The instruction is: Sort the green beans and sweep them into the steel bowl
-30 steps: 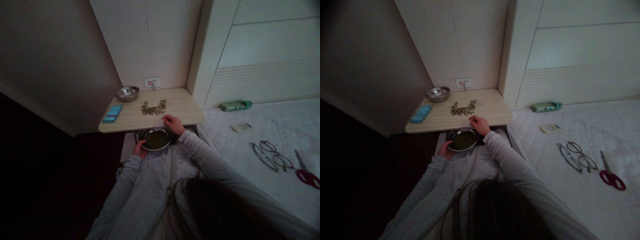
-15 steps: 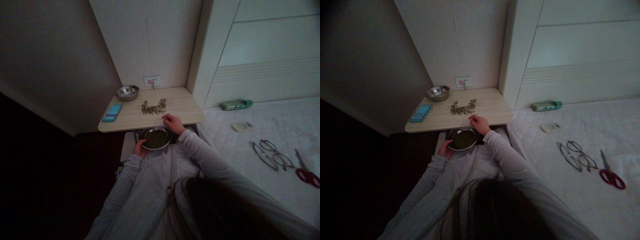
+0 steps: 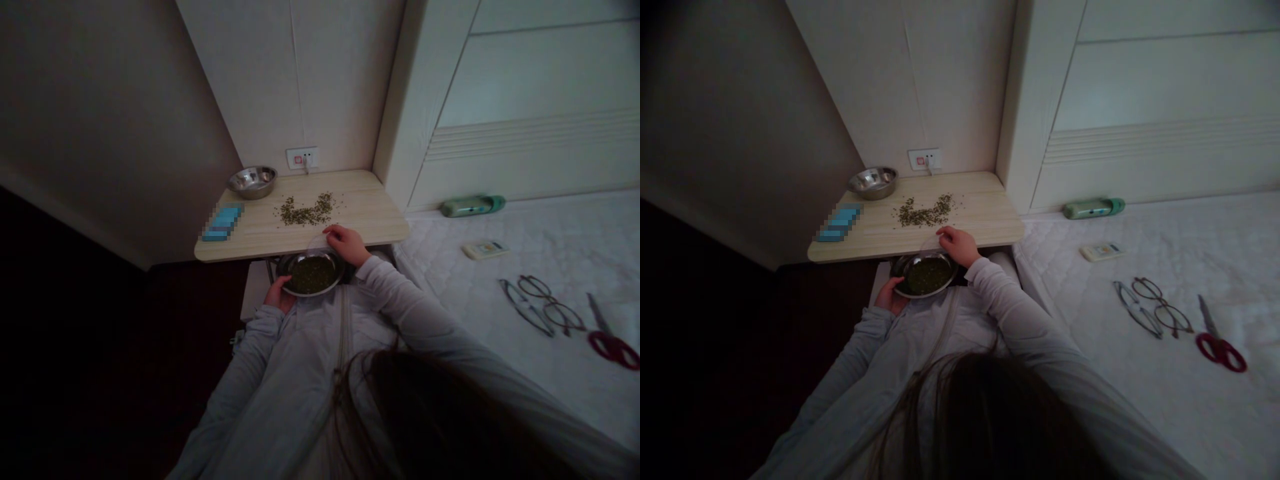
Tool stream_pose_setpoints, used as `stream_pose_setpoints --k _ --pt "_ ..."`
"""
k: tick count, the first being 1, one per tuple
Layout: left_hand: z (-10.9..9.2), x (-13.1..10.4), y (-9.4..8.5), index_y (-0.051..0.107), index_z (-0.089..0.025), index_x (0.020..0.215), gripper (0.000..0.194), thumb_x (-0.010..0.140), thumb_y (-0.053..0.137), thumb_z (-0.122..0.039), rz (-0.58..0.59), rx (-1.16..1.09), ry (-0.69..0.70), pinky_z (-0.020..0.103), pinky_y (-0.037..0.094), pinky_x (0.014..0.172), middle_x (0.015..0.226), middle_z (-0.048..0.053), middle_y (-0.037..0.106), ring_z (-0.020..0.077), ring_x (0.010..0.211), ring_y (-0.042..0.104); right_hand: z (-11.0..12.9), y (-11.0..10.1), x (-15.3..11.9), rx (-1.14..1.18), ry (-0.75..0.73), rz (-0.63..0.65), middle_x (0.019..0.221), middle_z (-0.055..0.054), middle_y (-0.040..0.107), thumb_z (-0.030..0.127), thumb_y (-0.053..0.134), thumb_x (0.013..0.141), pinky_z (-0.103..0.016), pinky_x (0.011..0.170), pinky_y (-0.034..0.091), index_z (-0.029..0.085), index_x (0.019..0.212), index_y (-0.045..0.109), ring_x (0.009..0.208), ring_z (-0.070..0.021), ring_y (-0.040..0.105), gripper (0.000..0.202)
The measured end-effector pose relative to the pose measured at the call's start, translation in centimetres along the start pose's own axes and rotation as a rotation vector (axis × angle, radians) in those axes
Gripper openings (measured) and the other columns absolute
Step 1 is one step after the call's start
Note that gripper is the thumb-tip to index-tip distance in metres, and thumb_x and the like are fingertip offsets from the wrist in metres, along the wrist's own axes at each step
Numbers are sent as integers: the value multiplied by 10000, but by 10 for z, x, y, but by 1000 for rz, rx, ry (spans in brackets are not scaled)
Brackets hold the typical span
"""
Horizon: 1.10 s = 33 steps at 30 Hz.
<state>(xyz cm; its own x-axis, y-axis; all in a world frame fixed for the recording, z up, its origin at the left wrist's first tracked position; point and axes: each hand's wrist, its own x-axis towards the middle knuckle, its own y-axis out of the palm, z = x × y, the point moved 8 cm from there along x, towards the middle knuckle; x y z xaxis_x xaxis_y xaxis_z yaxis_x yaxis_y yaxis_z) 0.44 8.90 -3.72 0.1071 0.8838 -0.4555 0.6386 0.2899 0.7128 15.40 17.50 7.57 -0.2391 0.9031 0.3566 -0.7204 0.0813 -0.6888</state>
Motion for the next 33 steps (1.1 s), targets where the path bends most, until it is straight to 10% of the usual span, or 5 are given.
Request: stream_pose_setpoints --k 33 --pt "0 2 -3 581 -121 823 254 623 425 -122 4 16 3 320 364 843 728 29 648 183 899 519 1 -1 -2 -11 20 15 680 18 563 283 378 668 -226 607 351 222 899 535 631 -103 480 286"
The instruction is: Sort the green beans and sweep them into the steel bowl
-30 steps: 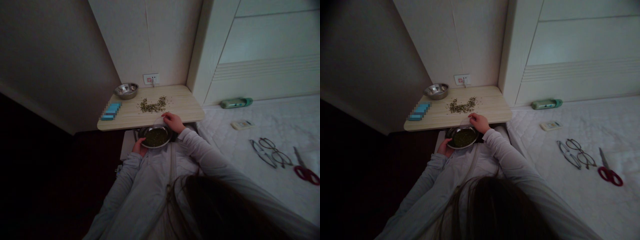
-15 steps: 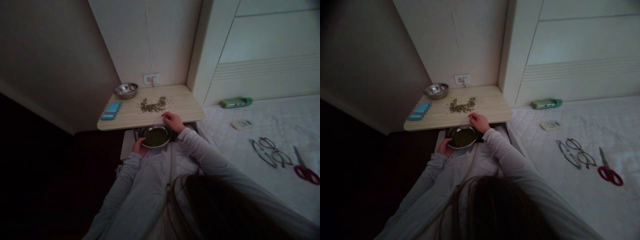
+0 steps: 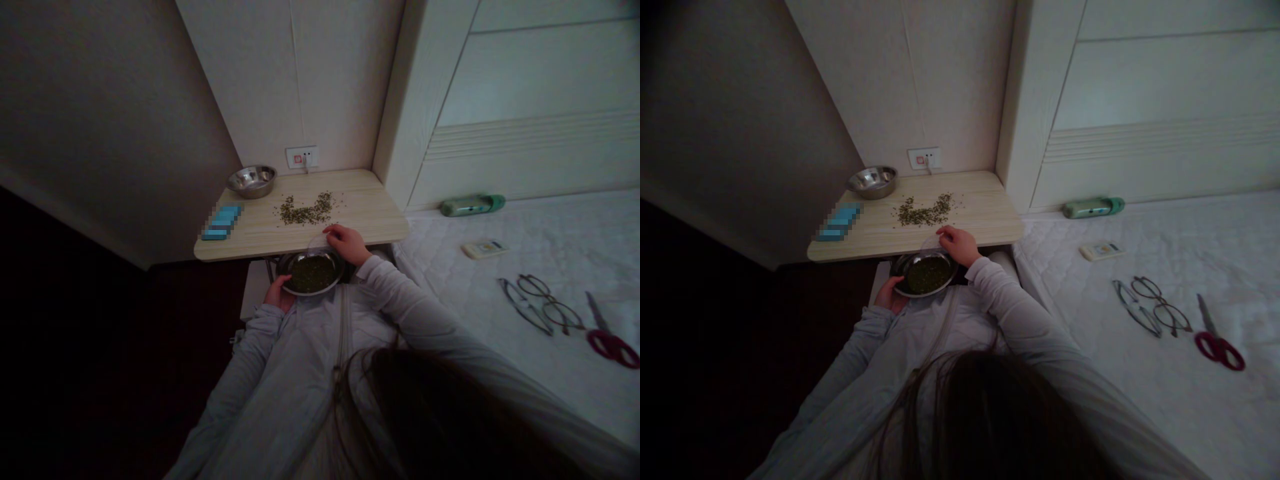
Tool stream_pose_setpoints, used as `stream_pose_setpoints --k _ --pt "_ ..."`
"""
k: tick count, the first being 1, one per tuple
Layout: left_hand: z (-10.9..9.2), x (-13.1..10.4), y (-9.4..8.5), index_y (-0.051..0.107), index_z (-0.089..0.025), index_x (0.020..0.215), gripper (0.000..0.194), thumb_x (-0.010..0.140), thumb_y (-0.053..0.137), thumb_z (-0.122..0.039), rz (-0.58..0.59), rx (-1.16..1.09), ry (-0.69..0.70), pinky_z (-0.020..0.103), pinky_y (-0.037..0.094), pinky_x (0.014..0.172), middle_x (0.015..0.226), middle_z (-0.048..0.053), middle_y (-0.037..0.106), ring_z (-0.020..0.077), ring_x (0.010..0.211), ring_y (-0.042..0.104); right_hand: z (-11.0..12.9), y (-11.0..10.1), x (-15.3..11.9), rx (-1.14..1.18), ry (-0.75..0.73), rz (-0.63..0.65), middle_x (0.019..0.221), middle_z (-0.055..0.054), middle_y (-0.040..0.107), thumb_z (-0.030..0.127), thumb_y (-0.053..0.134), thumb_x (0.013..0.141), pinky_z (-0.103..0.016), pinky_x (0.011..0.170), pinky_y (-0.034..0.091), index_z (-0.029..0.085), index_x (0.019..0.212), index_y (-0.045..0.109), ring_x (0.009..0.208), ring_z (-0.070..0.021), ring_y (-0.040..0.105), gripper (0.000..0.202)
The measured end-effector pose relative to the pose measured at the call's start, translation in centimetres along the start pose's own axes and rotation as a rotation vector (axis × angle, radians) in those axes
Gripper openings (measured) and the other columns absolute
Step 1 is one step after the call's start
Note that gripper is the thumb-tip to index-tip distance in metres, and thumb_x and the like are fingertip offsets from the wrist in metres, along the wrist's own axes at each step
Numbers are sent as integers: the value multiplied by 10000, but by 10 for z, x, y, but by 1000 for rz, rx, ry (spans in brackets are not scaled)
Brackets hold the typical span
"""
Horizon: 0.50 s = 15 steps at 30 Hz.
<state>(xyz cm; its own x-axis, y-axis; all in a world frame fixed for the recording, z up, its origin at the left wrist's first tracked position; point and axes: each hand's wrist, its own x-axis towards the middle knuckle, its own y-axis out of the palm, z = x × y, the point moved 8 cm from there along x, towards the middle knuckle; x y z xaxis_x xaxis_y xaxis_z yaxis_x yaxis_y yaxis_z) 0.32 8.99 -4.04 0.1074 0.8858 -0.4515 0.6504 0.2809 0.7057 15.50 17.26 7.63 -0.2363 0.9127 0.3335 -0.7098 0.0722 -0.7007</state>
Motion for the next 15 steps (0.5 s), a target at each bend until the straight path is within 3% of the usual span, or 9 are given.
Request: stream_pose_setpoints --k 15 --pt "-2 0 -1 563 -122 888 295 629 422 -123 -12 22 27 344 371 834 771 33 644 190 888 525 -1 1 -1 3 -13 -14 685 21 563 287 372 671 -224 594 347 228 895 534 619 -98 476 283"
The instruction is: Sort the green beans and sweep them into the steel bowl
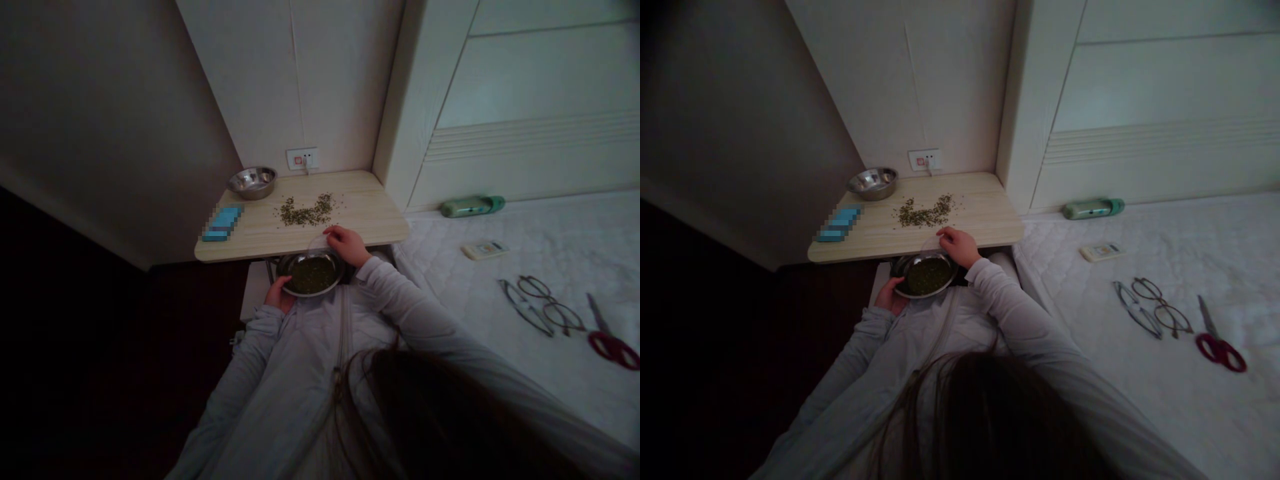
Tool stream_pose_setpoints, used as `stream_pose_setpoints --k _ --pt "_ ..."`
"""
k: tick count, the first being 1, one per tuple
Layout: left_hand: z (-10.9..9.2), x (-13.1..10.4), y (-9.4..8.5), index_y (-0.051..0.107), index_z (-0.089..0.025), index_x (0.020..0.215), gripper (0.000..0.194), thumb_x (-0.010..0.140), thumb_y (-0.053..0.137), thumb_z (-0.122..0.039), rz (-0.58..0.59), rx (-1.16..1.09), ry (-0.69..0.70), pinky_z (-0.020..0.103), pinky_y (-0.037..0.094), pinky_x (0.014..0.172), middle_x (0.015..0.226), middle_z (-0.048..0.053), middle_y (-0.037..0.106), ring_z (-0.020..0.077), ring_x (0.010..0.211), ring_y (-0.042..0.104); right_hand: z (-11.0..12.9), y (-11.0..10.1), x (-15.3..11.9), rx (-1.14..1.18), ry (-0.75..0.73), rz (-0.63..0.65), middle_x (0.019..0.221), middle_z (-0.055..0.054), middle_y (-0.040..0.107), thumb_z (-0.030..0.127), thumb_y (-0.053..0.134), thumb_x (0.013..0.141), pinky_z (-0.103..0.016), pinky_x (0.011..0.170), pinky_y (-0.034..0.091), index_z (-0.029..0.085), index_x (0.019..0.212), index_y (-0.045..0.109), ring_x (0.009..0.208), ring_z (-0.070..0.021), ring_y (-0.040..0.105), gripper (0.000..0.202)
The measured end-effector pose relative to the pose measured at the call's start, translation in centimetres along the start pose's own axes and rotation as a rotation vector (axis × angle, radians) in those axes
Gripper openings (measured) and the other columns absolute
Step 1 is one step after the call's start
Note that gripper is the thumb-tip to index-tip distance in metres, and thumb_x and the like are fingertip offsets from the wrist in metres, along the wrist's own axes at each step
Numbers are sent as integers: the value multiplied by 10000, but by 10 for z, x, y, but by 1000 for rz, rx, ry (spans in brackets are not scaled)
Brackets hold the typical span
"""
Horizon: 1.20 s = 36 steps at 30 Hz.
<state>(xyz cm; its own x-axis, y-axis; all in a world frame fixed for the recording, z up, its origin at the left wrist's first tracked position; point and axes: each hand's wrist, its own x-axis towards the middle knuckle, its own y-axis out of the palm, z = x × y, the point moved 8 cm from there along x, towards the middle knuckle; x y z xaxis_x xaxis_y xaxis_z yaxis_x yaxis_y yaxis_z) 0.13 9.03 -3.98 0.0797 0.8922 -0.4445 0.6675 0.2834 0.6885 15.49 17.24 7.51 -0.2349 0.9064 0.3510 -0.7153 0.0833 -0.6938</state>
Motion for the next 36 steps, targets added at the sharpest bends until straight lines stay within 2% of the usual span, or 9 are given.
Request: stream_pose_setpoints --k 19,28,36 --pt "0 1 -1 589 -127 781 227 614 435 -116 10 1 5 327 375 835 752 36 645 191 919 507 3 -2 -1 -22 6 -4 691 15 567 281 371 672 -222 600 349 216 893 536 634 -101 478 284" --pt "1 -1 2 579 -134 838 269 627 412 -126 17 -8 -13 336 368 843 761 32 644 191 933 498 1 0 0 -19 16 4 702 13 569 281 376 666 -220 587 347 218 896 539 625 -103 478 289" --pt "2 4 -8 575 -116 842 260 617 446 -131 -15 11 -18 314 381 834 735 41 646 189 925 503 1 -1 0 -30 19 1 719 9 574 279 375 670 -230 607 350 220 902 537 638 -108 480 290"
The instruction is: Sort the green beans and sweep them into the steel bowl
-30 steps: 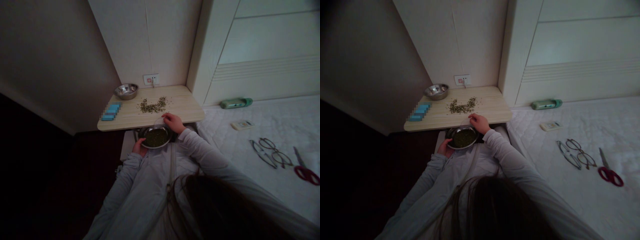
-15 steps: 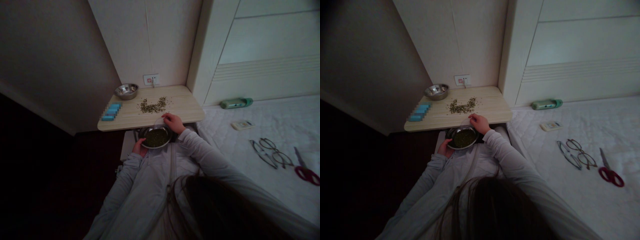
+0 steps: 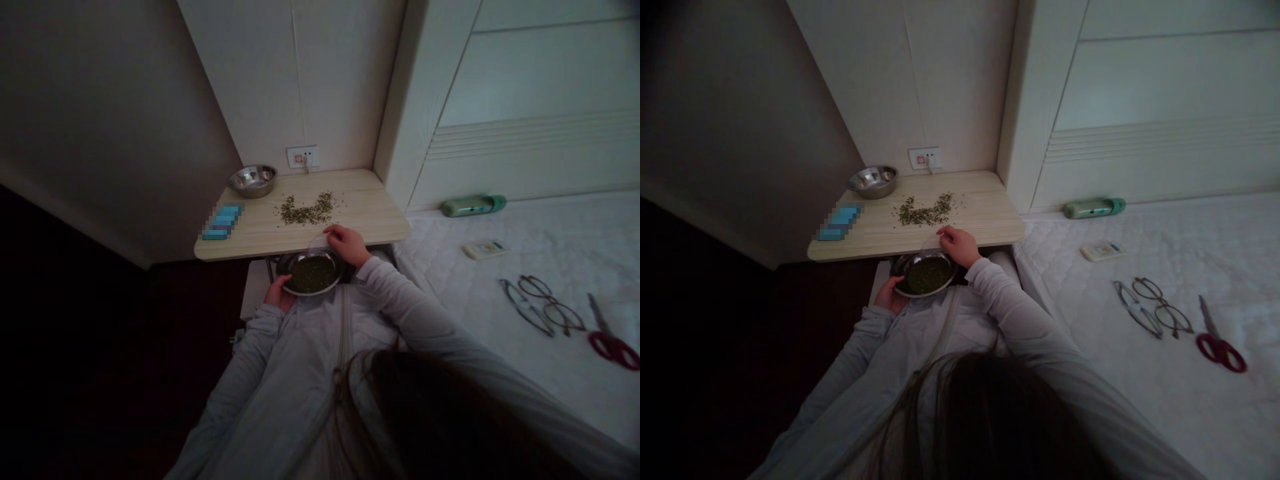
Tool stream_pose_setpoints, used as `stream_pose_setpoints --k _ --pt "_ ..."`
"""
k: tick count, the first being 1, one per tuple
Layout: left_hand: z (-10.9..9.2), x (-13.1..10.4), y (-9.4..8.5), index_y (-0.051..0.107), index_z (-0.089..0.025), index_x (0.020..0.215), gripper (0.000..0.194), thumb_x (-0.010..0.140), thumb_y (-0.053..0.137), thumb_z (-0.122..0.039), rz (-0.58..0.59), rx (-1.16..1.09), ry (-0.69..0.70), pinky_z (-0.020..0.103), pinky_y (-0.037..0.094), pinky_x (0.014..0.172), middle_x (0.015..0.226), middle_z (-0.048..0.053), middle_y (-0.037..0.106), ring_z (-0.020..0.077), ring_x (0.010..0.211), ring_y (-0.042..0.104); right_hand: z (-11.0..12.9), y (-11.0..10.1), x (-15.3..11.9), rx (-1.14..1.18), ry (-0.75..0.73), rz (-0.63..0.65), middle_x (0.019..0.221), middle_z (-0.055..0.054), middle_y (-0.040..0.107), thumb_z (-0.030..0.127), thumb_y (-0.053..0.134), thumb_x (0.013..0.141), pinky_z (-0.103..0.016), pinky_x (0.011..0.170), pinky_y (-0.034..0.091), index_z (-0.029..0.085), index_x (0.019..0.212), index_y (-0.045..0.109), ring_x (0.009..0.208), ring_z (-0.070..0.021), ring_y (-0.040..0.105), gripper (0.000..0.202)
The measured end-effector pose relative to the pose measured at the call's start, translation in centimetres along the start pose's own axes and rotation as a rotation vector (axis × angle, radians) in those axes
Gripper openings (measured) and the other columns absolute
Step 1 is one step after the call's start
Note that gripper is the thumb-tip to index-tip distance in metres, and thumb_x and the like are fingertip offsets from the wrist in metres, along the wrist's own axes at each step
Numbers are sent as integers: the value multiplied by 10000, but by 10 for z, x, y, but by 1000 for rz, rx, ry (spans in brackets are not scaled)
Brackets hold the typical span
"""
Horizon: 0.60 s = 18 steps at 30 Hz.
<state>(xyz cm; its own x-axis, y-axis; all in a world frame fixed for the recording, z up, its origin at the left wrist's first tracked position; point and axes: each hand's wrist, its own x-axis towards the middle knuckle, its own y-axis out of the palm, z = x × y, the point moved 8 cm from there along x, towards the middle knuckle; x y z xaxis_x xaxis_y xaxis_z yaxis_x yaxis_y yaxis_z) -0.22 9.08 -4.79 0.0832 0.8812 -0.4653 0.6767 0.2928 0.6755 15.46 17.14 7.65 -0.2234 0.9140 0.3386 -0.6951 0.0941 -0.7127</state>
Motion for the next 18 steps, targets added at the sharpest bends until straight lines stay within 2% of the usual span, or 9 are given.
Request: stream_pose_setpoints --k 8,14,18 --pt "0 -2 3 574 -125 845 261 624 435 -130 4 -16 -4 323 371 843 742 34 646 192 935 496 -1 1 0 5 -1 -5 705 13 568 292 362 677 -228 597 347 226 897 537 632 -106 479 289" --pt "1 -2 8 570 -122 860 276 628 421 -132 48 -37 -14 333 368 842 741 32 646 189 927 502 -1 1 0 1 -5 -6 719 10 571 292 363 678 -230 606 346 225 899 537 638 -108 478 289" --pt "0 -4 8 579 -105 828 256 622 429 -128 24 -35 -13 330 372 834 720 42 647 191 903 516 0 1 0 -3 -10 -1 712 10 572 288 366 677 -226 600 345 219 904 537 625 -104 475 293"
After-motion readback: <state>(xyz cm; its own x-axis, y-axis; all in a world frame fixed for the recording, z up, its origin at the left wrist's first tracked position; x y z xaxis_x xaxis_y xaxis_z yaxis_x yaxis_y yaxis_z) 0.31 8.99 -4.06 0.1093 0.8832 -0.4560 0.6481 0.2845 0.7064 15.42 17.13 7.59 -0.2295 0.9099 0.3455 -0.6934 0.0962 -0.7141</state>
